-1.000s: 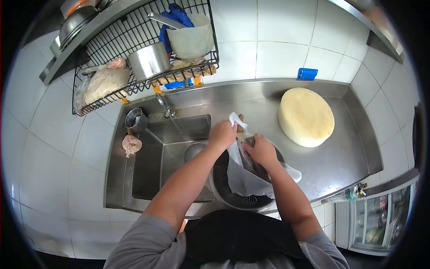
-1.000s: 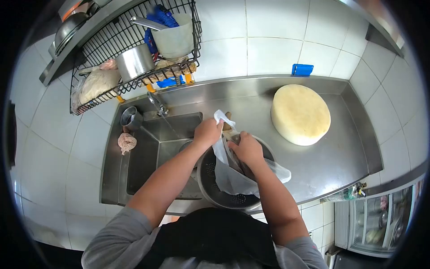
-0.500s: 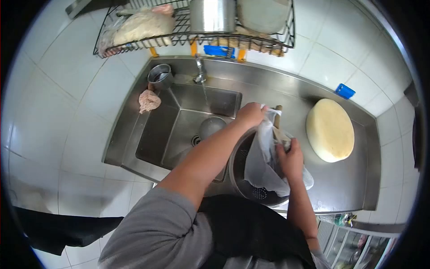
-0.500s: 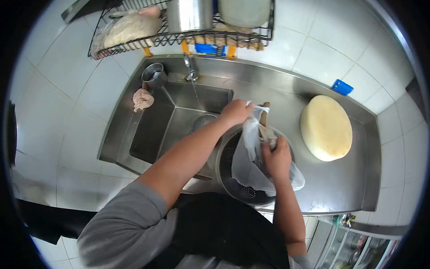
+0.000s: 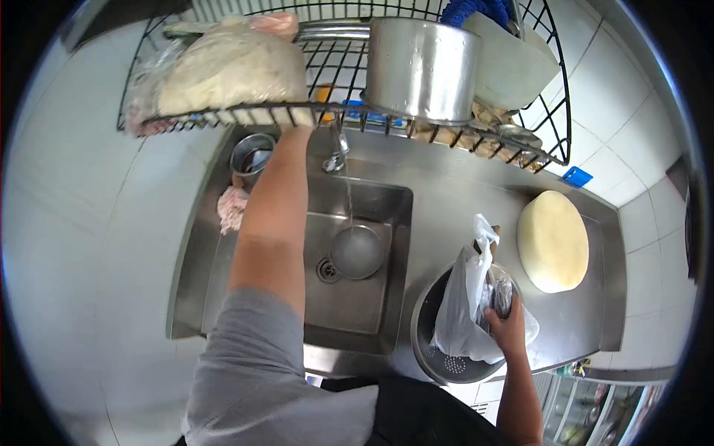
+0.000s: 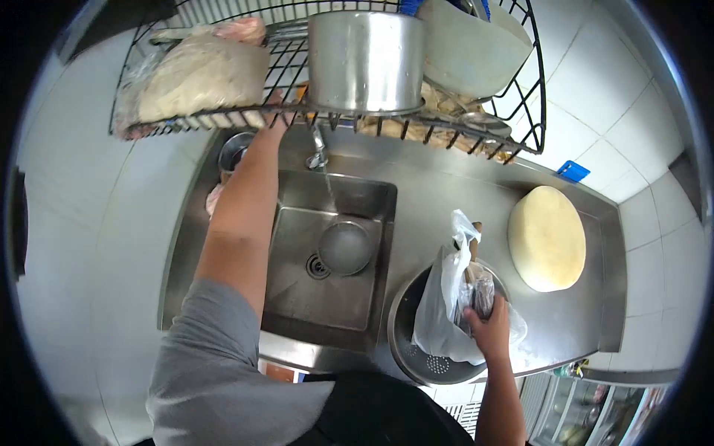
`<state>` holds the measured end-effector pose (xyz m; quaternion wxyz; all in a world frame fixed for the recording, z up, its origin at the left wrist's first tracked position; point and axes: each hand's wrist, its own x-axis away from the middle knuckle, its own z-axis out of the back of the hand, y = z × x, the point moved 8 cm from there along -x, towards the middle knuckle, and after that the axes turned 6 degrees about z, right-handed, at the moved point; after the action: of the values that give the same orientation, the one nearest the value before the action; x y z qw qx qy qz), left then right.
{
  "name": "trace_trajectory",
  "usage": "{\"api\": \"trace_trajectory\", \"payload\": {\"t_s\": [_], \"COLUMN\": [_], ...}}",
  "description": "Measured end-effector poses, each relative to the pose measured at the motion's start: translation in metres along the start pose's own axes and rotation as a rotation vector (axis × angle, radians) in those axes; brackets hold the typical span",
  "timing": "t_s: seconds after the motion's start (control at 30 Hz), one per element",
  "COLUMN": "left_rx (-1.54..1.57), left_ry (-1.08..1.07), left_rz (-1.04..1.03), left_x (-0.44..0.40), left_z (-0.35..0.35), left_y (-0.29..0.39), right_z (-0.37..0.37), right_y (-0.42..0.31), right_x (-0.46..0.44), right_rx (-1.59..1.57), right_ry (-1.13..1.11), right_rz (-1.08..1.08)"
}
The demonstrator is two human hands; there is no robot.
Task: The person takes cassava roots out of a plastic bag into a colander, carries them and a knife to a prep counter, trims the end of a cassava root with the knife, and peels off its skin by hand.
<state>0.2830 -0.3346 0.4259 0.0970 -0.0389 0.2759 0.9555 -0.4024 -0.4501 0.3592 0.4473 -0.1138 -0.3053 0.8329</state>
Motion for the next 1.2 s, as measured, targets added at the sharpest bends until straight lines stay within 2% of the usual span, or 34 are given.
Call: {"api": "trace_trajectory", "payload": {"t_s": [0.07,0.13,0.23,0.33,0.47,0.6,0.67,0.8,0.9,1.03,1.07,1.13,1.17,1.2], "left_rx": [-0.045,-0.073,-0.037,0.129,0.591,1.278,1.484,1.642,1.707,1.737,1.764,1.802,1.873,1.931], "left_ry": [-0.019,-0.034,-0.009,0.073,0.183,0.093,0.041,0.035,0.089,0.077,0.016,-0.092,-0.170,-0.309], "left_rz": [-0.001,0.002,-0.005,-0.031,-0.038,0.025,0.069,0.184,0.250,0.265,0.256,0.233,0.293,0.298], "left_x": [-0.025,-0.039,-0.053,-0.064,-0.073,-0.049,-0.019,0.082,0.164,0.247,0.269,0.314,0.340,0.368], "left_z": [-0.018,-0.035,-0.045,-0.031,0.023,0.083,0.104,0.121,0.139,0.164,0.170,0.167,0.155,0.137], "left_y": [0.004,-0.003,-0.013,-0.031,-0.082,-0.149,-0.184,-0.231,-0.234,-0.208,-0.190,-0.152,-0.135,-0.111], "right_z": [-0.004,-0.006,-0.005,-0.002,0.002,0.004,0.002,-0.007,-0.015,-0.023,-0.024,-0.034,-0.032,-0.031], "right_y": [0.018,0.008,0.006,0.003,-0.011,-0.018,-0.023,-0.035,-0.047,-0.057,-0.056,-0.062,-0.073,-0.086], "right_x": [0.031,0.054,0.093,0.121,0.137,0.133,0.127,0.118,0.114,0.121,0.123,0.128,0.130,0.132], "right_rx": [0.169,0.151,0.297,0.350,0.338,0.289,0.236,0.154,0.143,0.097,0.101,-0.018,-0.099,-0.182], "right_ry": [0.181,0.192,0.293,0.346,0.402,0.430,0.434,0.427,0.366,0.314,0.330,0.127,0.065,0.008], "right_rz": [0.008,0.009,-0.030,-0.003,0.045,0.126,0.185,0.345,0.450,0.534,0.533,0.663,0.688,0.701]}}
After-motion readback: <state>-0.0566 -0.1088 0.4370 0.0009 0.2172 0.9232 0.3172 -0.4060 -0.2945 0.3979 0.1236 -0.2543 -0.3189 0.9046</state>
